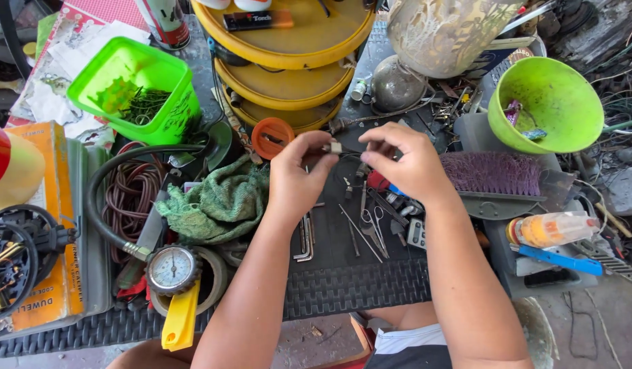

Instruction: Repairing or assembling small mechanical components at a cluttered workbench using pliers and tape.

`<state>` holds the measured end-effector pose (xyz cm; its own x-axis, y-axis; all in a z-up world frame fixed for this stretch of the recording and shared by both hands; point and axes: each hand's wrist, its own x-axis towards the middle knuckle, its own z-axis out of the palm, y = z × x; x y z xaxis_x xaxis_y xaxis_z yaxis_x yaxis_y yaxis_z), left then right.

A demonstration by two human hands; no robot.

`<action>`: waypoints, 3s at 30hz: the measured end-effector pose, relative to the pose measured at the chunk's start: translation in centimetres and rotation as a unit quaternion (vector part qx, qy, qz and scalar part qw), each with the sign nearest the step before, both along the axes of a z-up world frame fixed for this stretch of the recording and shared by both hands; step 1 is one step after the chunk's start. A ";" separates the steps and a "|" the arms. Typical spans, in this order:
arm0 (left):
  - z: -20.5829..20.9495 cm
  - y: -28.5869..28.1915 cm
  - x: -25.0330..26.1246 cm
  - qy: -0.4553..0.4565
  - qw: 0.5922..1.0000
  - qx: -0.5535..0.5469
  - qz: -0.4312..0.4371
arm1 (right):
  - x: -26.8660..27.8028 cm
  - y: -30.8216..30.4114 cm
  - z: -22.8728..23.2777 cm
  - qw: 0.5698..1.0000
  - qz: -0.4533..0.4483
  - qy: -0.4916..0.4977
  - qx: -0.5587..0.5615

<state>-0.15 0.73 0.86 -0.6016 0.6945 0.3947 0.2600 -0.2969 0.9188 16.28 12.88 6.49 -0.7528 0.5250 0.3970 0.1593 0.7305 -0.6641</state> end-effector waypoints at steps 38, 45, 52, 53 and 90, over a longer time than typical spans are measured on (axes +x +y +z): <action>-0.6 -0.2 1.1 0.058 0.995 0.000 -0.084 | 0.6 -2.2 -2.5 0.984 0.010 0.131 -0.122; 0.5 -0.1 2.0 0.178 0.983 -0.019 -0.042 | 6.3 -4.1 0.4 0.980 -0.117 0.061 0.146; -4.4 0.0 0.9 0.274 0.958 -0.080 -0.001 | 15.9 2.2 6.9 0.850 -0.257 -0.208 0.410; -3.4 -0.5 1.4 0.272 0.959 -0.080 -0.001 | 16.8 3.3 7.2 0.850 -0.255 -0.210 0.410; -1.2 0.0 2.4 0.450 0.825 -0.230 -0.253 | 13.8 -3.4 -1.2 0.869 -0.109 -0.342 0.341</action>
